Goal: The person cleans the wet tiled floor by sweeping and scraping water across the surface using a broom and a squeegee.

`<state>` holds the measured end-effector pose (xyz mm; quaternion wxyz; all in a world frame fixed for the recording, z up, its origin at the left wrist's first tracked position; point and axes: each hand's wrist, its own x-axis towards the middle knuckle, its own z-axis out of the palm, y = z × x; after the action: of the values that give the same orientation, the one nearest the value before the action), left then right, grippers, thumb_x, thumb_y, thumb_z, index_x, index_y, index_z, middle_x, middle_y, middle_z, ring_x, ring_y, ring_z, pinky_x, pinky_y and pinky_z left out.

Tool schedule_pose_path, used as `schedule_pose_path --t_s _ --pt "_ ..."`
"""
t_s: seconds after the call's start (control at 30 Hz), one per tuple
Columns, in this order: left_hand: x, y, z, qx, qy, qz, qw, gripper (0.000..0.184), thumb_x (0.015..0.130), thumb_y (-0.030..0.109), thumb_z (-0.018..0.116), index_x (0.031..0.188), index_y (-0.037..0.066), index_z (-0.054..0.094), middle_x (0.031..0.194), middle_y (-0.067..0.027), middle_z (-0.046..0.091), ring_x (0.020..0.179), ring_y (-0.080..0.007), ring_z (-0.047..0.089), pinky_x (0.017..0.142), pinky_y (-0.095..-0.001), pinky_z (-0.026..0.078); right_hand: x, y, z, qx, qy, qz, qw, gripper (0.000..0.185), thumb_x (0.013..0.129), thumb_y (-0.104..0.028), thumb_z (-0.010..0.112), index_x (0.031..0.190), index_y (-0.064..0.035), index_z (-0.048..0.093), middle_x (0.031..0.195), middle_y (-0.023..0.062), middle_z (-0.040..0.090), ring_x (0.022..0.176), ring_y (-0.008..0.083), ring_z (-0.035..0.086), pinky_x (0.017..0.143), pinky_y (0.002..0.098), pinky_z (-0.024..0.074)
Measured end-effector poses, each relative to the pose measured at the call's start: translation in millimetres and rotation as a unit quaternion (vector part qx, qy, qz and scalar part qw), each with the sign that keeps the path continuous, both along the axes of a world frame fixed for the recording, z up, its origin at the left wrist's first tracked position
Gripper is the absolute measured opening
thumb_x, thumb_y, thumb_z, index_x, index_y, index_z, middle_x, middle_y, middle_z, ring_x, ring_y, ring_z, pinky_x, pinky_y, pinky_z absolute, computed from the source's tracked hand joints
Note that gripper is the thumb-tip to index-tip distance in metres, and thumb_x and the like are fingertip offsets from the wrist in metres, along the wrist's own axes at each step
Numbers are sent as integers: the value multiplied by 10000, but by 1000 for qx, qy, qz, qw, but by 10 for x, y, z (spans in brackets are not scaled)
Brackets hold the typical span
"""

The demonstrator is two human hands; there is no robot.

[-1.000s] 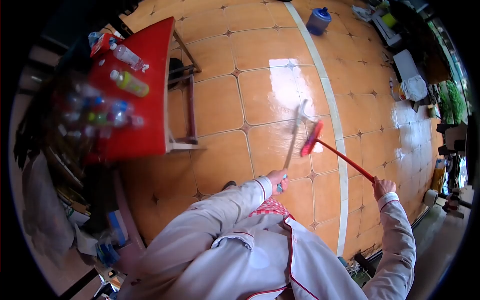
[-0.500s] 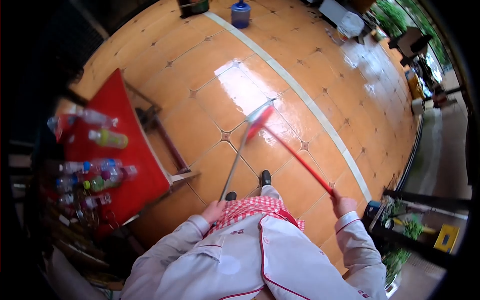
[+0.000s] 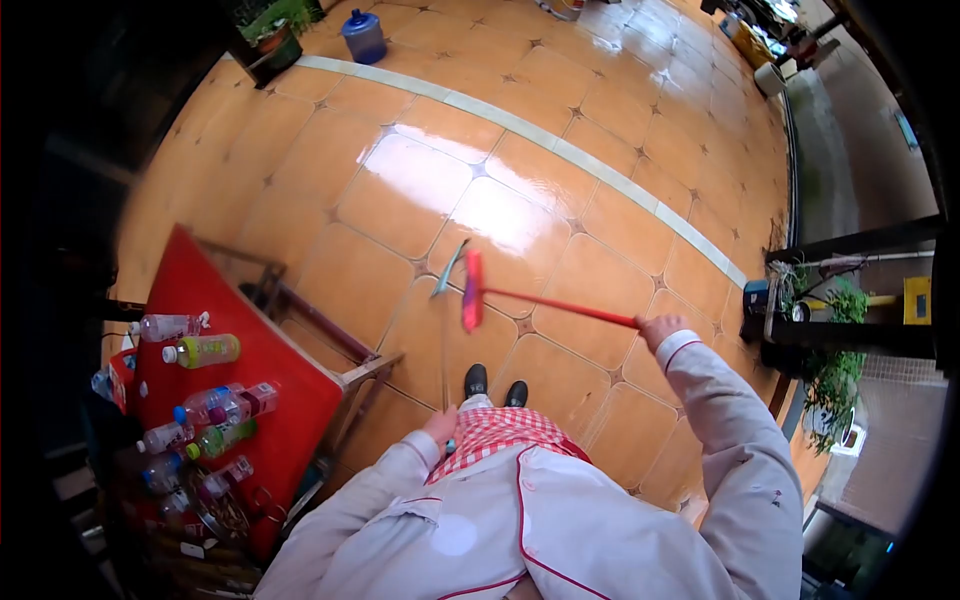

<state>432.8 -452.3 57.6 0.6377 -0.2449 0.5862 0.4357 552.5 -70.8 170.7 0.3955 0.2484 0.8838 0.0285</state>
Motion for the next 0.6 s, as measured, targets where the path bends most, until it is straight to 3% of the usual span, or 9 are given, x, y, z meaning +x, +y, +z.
schedule_pose_path --t_s 0.13,0.17,0.23,0.3,0.37,0.43,0.47,0.53,0.6 --pt "-299 330 -669 87 173 -278 941 336 798 314 296 626 41 388 435 -87 390 307 -179 370 291 -286 300 398 97 147 37 55 -82 994 197 756 -289 405 872 -156 493 729 103 549 699 252 530 587 361 399" --pt "-397 343 -816 84 388 -536 745 344 773 347 337 683 28 428 475 -126 442 343 -202 441 311 -339 333 613 52 64 36 81 -147 985 206 748 -297 415 871 -152 494 721 117 543 694 267 524 593 371 399" --pt "-406 480 -317 -37 310 -430 847 352 743 354 398 740 8 463 581 -169 504 482 -262 518 426 -380 394 1117 -190 -135 22 112 -273 955 242 740 -314 414 851 -120 506 734 154 535 685 312 510 617 400 397" --pt "-343 226 -399 -107 425 -463 770 368 691 357 489 838 20 492 807 -205 516 728 -344 504 612 -389 409 1809 -626 -435 29 162 -346 924 294 735 -335 409 770 -70 531 703 176 532 644 335 510 596 411 402" --pt "-269 -48 -92 -111 430 -482 756 365 697 368 477 807 21 503 820 -199 519 767 -352 487 660 -390 393 2432 -1201 -577 15 155 -411 898 325 729 -340 422 683 -39 535 660 201 520 600 343 506 548 412 400" --pt "-176 -496 -2 -69 450 -504 734 337 692 368 485 726 35 522 721 -184 529 692 -341 501 600 -387 393 2881 -1880 -477 -7 218 -487 846 300 719 -321 458 643 -35 513 621 201 508 560 341 498 490 395 389" --pt "-112 -683 115 -60 447 -497 741 322 688 357 495 694 36 523 689 -183 524 662 -336 502 577 -385 392 3054 -2171 -364 -34 247 -501 829 285 709 -327 458 764 -59 539 653 190 522 603 327 515 537 400 401" --pt "40 -968 305 -86 423 -536 726 315 685 345 507 705 31 518 704 -187 524 672 -334 503 583 -377 398 3493 -2816 -446 -60 231 -565 789 276 691 -341 472 792 -92 533 683 187 526 637 317 523 541 390 412" --pt "227 -1308 155 -124 356 -518 768 327 682 349 508 726 26 514 760 -187 524 728 -331 500 629 -365 402 3680 -3149 -557 -77 258 -599 754 288 687 -359 468 801 -102 532 696 186 529 653 315 525 551 397 414"
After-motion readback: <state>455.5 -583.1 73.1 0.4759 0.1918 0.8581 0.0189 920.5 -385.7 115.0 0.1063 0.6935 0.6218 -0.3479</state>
